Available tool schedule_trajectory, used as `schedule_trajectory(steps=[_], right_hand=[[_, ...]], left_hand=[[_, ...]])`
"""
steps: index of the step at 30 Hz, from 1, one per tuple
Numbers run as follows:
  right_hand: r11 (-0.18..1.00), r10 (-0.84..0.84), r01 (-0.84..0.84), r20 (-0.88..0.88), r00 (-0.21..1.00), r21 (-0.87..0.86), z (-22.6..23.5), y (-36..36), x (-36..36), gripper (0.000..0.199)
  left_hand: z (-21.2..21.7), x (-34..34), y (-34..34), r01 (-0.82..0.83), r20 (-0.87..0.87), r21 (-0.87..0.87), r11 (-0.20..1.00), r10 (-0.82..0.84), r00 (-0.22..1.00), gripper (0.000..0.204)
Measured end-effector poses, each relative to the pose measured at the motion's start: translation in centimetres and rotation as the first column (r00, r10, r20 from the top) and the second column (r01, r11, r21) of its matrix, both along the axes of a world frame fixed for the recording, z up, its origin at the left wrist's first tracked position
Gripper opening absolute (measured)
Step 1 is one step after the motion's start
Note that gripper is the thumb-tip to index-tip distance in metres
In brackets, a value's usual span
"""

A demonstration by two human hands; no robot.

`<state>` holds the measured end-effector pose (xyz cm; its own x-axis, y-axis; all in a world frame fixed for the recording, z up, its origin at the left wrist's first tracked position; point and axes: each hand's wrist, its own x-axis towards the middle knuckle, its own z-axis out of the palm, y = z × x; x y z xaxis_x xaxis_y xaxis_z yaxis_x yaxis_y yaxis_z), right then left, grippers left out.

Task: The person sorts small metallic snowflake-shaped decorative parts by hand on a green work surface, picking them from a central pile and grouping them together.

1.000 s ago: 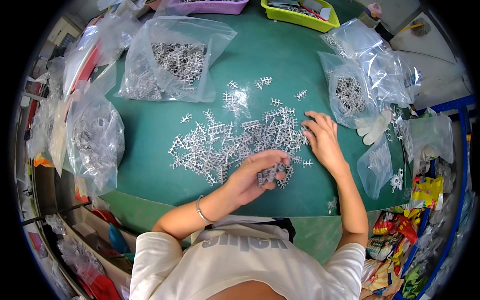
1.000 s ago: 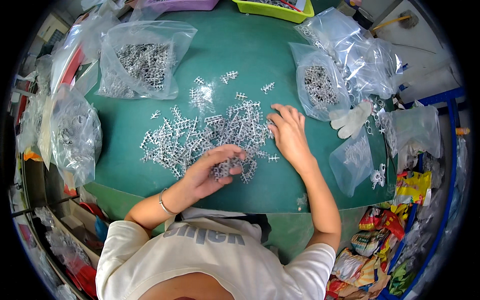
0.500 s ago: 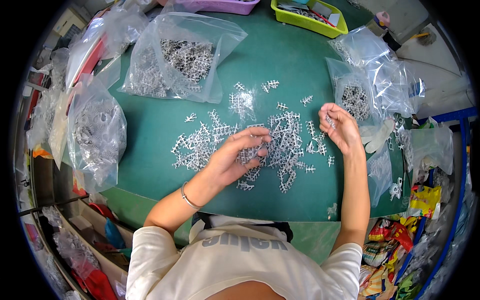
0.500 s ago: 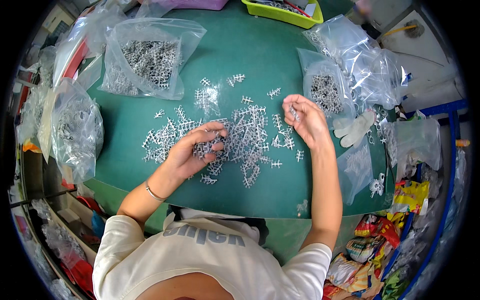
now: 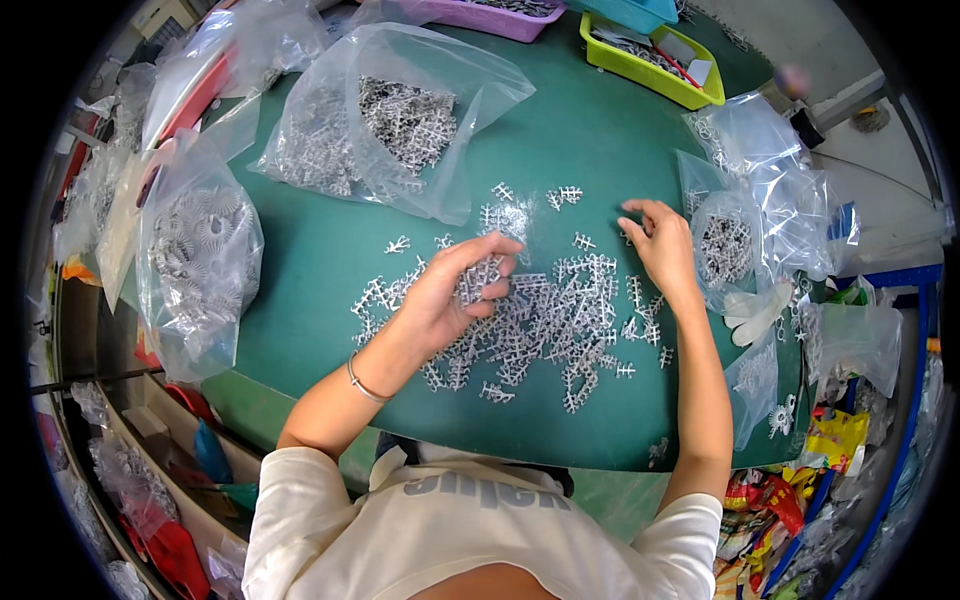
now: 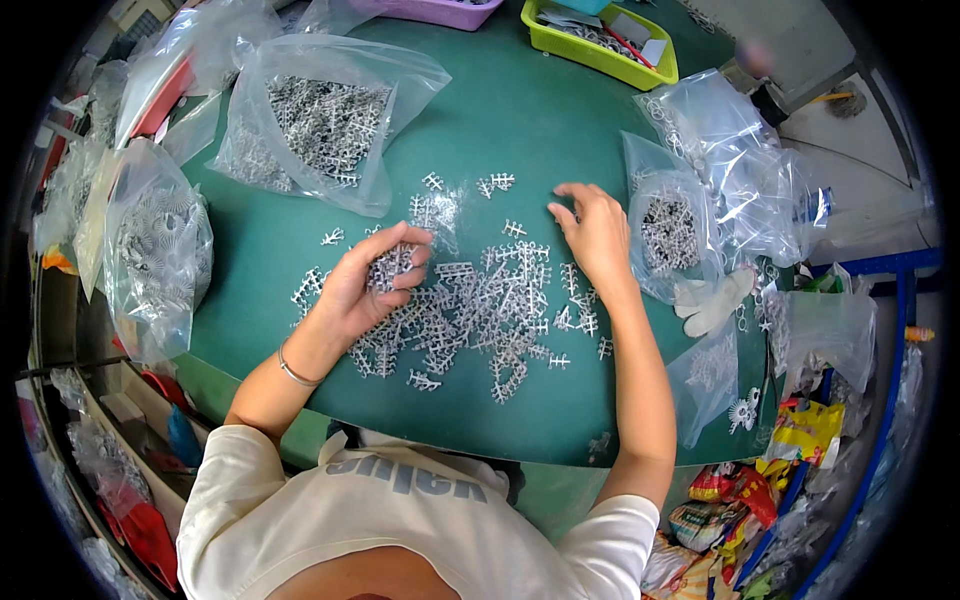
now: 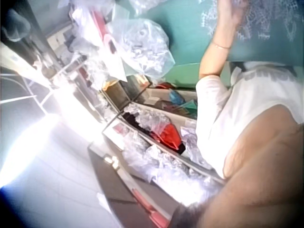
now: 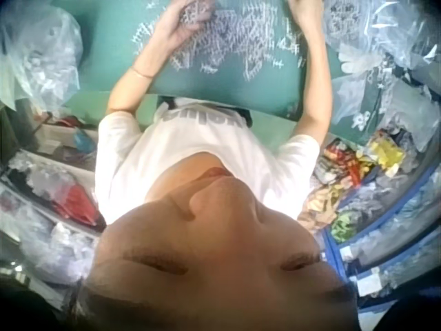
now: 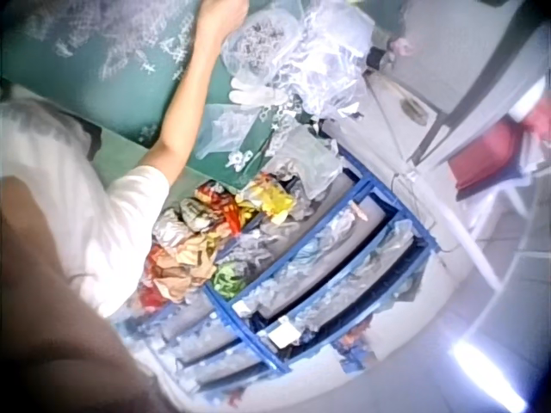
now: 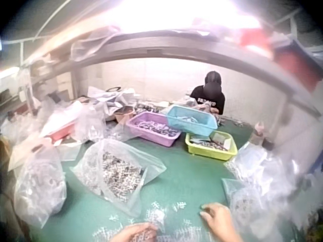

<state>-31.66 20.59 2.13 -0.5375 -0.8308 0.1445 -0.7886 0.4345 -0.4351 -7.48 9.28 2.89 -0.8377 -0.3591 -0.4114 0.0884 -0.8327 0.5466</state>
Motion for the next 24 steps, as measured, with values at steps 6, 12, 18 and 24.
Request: schedule_trajectory(steps=[6,12,18,24], right_hand=[[0.969,0.211,-0.232,-0.196,0.958,-0.088,-2.4,-4.1,0.8,0.019],[0.969,0.232,-0.247,0.278,0.932,0.022,0.4,-1.1,0.0,0.015],[0.999,-0.030,0.031,0.035,0.999,-0.027,-0.8,3.1,-2.7,0.023],[0.997,-0.037,0.025,-0.174,0.984,-0.067,-3.0,2.5,-0.7,0.033]], left_hand=[[-0.8,-0.3,0.3,0.023,-0.083,-0.006,1.000,-0.024,0.996,0.017],[-1.5,1.4,-0.6,-0.076,-0.127,0.108,0.991,0.090,0.988,0.018],[-1.7,1.4,-0.5,-0.153,-0.189,0.263,0.953,0.206,0.960,0.023],[-1.4,1.3,-0.5,-0.148,-0.171,0.272,0.951,0.199,0.965,0.023]])
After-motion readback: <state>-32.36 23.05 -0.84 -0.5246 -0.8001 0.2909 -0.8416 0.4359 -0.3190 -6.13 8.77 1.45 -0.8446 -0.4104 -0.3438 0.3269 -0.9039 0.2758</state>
